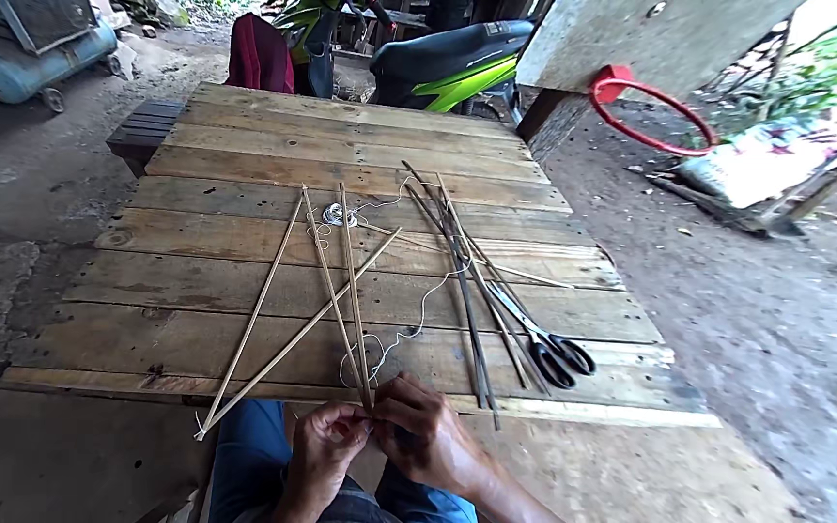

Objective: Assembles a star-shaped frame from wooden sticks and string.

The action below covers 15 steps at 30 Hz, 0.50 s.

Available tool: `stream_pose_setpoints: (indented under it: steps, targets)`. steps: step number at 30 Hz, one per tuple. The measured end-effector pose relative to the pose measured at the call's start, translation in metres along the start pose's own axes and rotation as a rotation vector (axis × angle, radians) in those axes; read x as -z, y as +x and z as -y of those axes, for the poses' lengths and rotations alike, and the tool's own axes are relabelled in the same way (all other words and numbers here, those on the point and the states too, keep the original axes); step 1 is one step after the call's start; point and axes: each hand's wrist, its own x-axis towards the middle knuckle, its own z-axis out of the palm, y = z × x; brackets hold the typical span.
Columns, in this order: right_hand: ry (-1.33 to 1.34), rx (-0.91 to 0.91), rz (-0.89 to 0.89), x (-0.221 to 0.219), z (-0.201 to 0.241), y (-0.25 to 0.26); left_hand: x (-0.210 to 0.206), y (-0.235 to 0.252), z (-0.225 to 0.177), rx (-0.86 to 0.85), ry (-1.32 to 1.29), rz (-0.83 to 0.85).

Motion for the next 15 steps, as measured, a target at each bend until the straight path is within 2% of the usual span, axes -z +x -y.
stream_pose_setpoints:
  steps: [15]
  targets:
    - [-0.030,-0.062,0.001,-0.009,-0.003,-0.007,0.006,-0.002,0.011,-0.016,0.080,-0.013]
